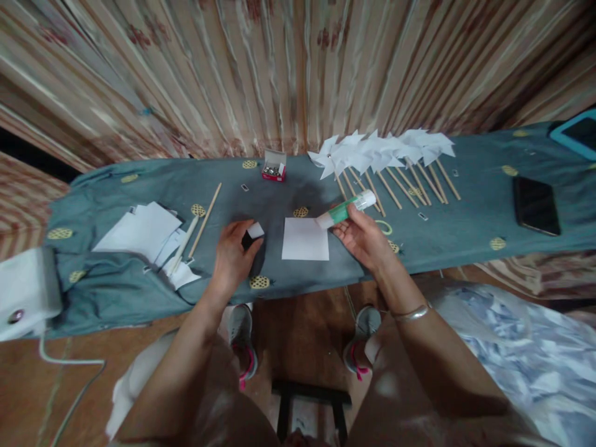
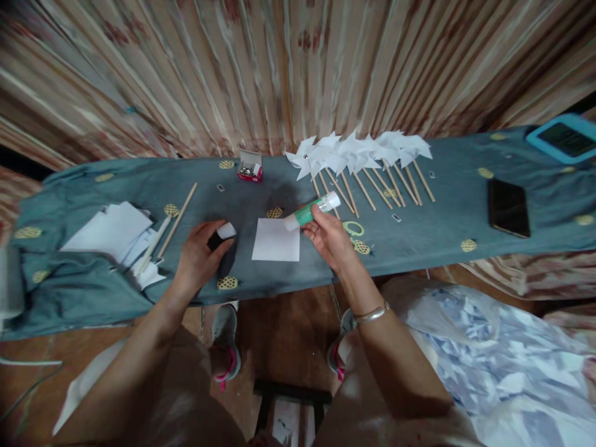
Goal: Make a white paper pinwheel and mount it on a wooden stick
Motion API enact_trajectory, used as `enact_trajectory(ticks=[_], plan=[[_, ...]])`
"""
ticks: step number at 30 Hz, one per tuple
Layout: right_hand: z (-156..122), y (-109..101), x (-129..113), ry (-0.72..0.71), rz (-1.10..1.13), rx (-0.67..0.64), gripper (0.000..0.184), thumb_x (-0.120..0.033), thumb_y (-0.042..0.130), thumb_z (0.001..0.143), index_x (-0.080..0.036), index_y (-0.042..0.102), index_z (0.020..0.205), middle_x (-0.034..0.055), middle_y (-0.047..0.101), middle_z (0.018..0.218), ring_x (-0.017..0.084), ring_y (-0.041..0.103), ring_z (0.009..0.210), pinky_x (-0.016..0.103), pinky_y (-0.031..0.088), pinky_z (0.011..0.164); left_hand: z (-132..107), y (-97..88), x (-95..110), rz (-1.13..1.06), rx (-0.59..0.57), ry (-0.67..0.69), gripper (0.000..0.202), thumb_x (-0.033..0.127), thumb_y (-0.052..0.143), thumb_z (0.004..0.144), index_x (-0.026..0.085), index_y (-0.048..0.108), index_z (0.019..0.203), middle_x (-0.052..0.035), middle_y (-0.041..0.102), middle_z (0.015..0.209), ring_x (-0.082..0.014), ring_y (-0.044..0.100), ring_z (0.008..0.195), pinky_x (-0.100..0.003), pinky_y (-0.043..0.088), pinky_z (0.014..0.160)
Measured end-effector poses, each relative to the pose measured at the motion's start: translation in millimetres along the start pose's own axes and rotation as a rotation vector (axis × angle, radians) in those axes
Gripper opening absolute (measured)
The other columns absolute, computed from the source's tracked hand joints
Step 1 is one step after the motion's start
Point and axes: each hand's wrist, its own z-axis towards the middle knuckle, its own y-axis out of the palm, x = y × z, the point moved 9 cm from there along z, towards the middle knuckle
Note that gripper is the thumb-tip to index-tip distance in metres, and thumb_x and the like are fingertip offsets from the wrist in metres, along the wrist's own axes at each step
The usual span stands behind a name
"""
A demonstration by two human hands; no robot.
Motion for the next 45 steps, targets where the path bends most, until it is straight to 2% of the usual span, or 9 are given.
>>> enact_trajectory(ticks=[3,6,9,13,20,34,45], plan=[[-2.9,4.9,1.7,-0.014,-0.039,-0.023,0.033,-0.045,0.085,0.061,-0.021,0.072,0.080,-0.0014,0.073,0.077,0.009,0.063,0.067,0.018,0.051,0.063,0.0,3.4,-2.3,-0.105,-0.031,-0.056,0.032,0.032,0.064,0.080,0.018,0.068,0.109,-0.0109,0.067,0.107,-0.0275,0.061,0.103,-0.045,0.047,0.095],[-5.3,8.8,7.3,0.010,-0.044,-0.034,0.034,-0.043,0.085,0.061,-0.019,0.073,0.082,-0.0003,0.073,0.078,0.010,0.064,0.068,0.019,0.053,0.065,-3.6,13.7,5.7,-0.388,-0.061,-0.126,0.037,0.036,0.068,0.076,0.017,0.069,0.108,-0.0092,0.068,0.103,-0.0233,0.065,0.093,-0.041,0.051,0.089],[-6.9,11.6,13.6,0.031,0.004,-0.032,0.033,-0.039,0.087,0.059,-0.020,0.072,0.082,-0.0014,0.073,0.078,0.010,0.066,0.070,0.020,0.056,0.068,-7.6,26.9,17.7,-0.656,-0.087,-0.183,0.039,0.036,0.074,0.070,0.017,0.070,0.104,-0.0074,0.069,0.104,-0.0208,0.066,0.093,-0.037,0.052,0.089],[-8.2,16.2,17.4,0.026,0.040,-0.034,0.029,-0.032,0.088,0.059,-0.018,0.070,0.075,-0.0008,0.073,0.077,0.010,0.067,0.070,0.021,0.058,0.073,-8.8,35.1,29.2,-0.787,-0.089,-0.226,0.040,0.033,0.078,0.066,0.016,0.070,0.101,-0.0057,0.070,0.100,-0.0185,0.067,0.089,-0.034,0.054,0.087],[-11.8,19.5,15.3,0.025,0.019,0.005,0.030,-0.032,0.091,0.052,-0.017,0.070,0.068,-0.0010,0.073,0.073,0.010,0.067,0.068,0.020,0.058,0.071,-5.9,37.6,37.5,-0.818,-0.086,-0.220,0.037,0.030,0.078,0.065,0.017,0.071,0.098,-0.0059,0.072,0.100,-0.0193,0.068,0.089,-0.036,0.055,0.087],[-12.7,23.7,16.2,0.007,-0.044,-0.012,0.031,-0.032,0.091,0.051,-0.018,0.071,0.071,-0.0023,0.073,0.074,0.009,0.066,0.068,0.019,0.057,0.066,-6.8,37.0,40.3,-0.792,-0.079,-0.194,0.036,0.031,0.078,0.065,0.016,0.072,0.098,-0.0063,0.071,0.099,-0.0191,0.067,0.088,-0.036,0.056,0.086],[-13.6,23.7,19.5,0.043,-0.102,-0.006,0.034,-0.034,0.091,0.049,-0.017,0.071,0.070,-0.0001,0.074,0.073,0.010,0.068,0.067,0.020,0.057,0.064,-7.8,30.7,46.1,-0.684,-0.061,-0.088,0.036,0.036,0.077,0.070,0.018,0.073,0.101,-0.0064,0.071,0.100,-0.0177,0.067,0.085,-0.034,0.057,0.082]])
